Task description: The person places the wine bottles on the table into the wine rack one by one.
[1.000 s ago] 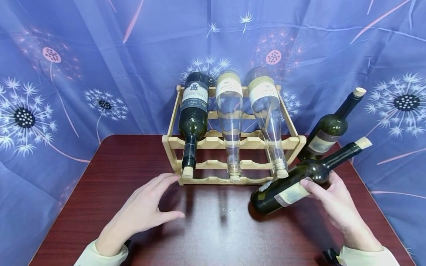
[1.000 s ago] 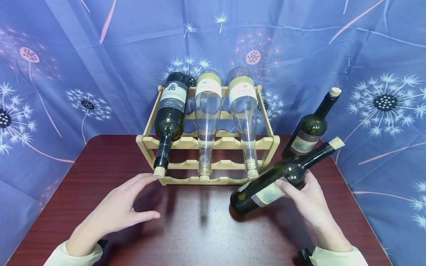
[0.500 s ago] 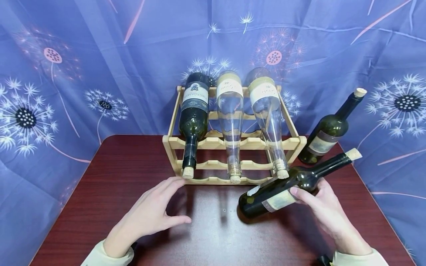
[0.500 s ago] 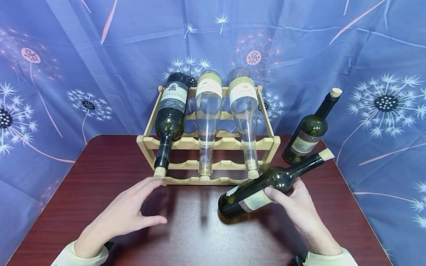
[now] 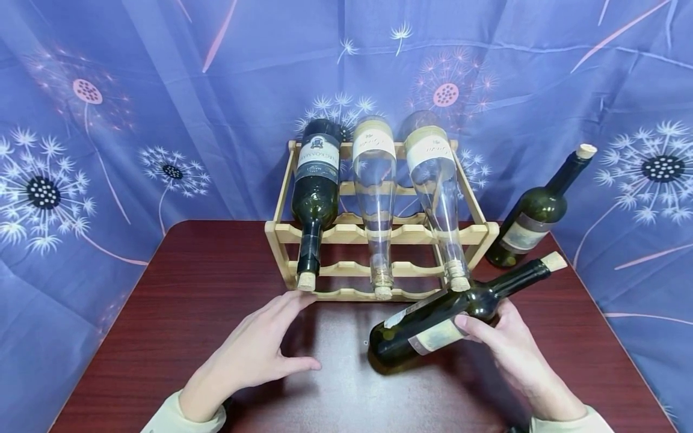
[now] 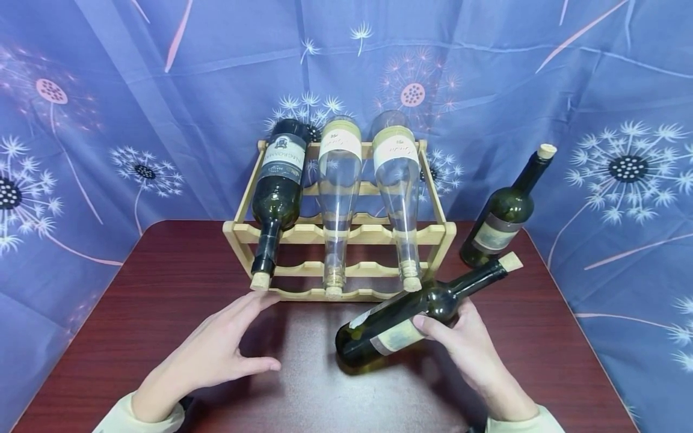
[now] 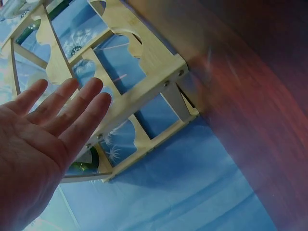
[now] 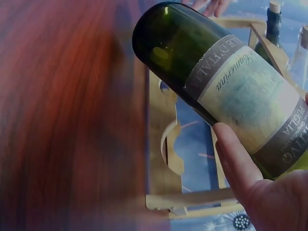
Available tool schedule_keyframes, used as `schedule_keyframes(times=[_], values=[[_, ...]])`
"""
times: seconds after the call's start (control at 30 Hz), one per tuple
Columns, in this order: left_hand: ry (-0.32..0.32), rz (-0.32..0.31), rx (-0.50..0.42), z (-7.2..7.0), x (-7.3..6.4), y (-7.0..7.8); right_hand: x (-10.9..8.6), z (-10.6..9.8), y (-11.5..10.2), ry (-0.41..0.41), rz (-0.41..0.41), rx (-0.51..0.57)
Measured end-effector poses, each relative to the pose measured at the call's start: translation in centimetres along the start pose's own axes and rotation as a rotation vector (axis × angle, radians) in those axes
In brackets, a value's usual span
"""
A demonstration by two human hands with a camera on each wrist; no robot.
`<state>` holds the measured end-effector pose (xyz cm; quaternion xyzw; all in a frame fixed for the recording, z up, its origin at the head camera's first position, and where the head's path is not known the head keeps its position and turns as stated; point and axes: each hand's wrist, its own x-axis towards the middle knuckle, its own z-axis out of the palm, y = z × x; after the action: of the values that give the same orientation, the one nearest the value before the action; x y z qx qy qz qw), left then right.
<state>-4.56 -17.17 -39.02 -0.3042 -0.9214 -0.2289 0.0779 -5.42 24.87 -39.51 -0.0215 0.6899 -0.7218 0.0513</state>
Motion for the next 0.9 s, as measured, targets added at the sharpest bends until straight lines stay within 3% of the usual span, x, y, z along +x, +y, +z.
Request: schedule_keyframes(times=[0.33, 0.63, 0.9], values=[[0.013, 0.029, 0.007, 1.0, 0.2, 0.7, -0.3, 1.7, 0.4, -0.063, -0.013, 0.060], [-0.023, 0.010, 0.008, 1.6, 0.5, 2.0, -0.7, 3.1, 0.9, -0.116, 0.005, 0.141], [-0.032, 0.026, -0.020, 2.6, 1.0, 2.6, -0.7, 4.1, 1.0, -0.156, 0.025, 0.149]])
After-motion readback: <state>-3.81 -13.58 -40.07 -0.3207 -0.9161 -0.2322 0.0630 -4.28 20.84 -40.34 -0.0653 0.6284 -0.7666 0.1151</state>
